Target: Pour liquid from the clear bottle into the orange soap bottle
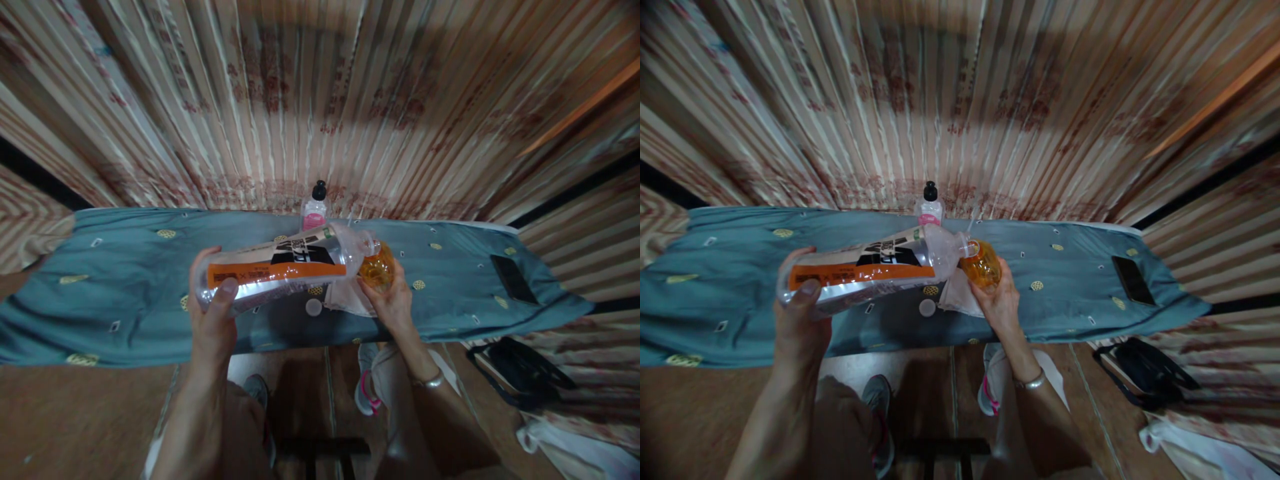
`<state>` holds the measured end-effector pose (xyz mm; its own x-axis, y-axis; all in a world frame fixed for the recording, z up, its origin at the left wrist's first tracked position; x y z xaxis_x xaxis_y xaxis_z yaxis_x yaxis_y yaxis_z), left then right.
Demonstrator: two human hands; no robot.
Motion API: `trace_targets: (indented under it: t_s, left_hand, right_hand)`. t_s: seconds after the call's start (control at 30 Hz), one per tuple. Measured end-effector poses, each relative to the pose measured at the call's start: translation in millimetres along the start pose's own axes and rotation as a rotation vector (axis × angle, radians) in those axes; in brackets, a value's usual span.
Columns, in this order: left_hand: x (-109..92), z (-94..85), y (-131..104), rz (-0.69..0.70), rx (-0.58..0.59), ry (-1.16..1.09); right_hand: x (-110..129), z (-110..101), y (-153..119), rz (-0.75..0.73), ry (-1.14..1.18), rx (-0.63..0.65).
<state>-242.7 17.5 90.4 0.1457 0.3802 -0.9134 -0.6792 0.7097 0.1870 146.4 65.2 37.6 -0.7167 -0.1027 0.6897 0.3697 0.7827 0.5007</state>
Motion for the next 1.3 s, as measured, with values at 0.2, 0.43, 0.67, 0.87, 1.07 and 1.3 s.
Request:
trace_targets:
  t_s: [0.2, 0.43, 0.67, 0.87, 1.07, 1.3]
  left_hand:
    - [1.5, 0.1, 0.7, -0.01, 0.009, -0.019]
    - [1.8, 0.5, 1.0, -0.021, 0.0, 0.002]
    - [-0.5, 1.2, 0.6, -0.001, -0.012, -0.035]
    - [-2.5, 2.6, -0.1, -0.009, -0.011, -0.051]
    - [-1.7, 1.7, -0.2, -0.008, -0.015, -0.04]
    - [-0.6, 1.0, 0.4, -0.005, -0.01, -0.014]
  right_hand:
    - [-0.1, -0.1, -0.6, 0.005, -0.004, 0.009]
    - [-0.4, 0.4, 0.1, -0.004, 0.02, 0.006]
    - [-1.3, -0.7, 0.6, 0.02, 0.02, -0.004]
    - [-1.6, 1.0, 0.8, 0.019, 0.015, 0.018]
    - [-1.5, -0.6, 0.7, 0.029, 0.01, 0.006]
    - [1.5, -0.7, 0.3, 0.01, 0.018, 0.011]
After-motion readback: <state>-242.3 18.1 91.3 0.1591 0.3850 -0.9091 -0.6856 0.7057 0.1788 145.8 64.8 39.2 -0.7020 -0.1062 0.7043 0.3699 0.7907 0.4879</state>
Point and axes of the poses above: each hand's wrist, its own y-axis towards the middle knuckle, its own z-axis out of the palm, x = y × z, the point moved 9 cm from there along y, towards the middle knuckle, and after that the axes turned 8 degrees about -x, right-handed, at the moved point
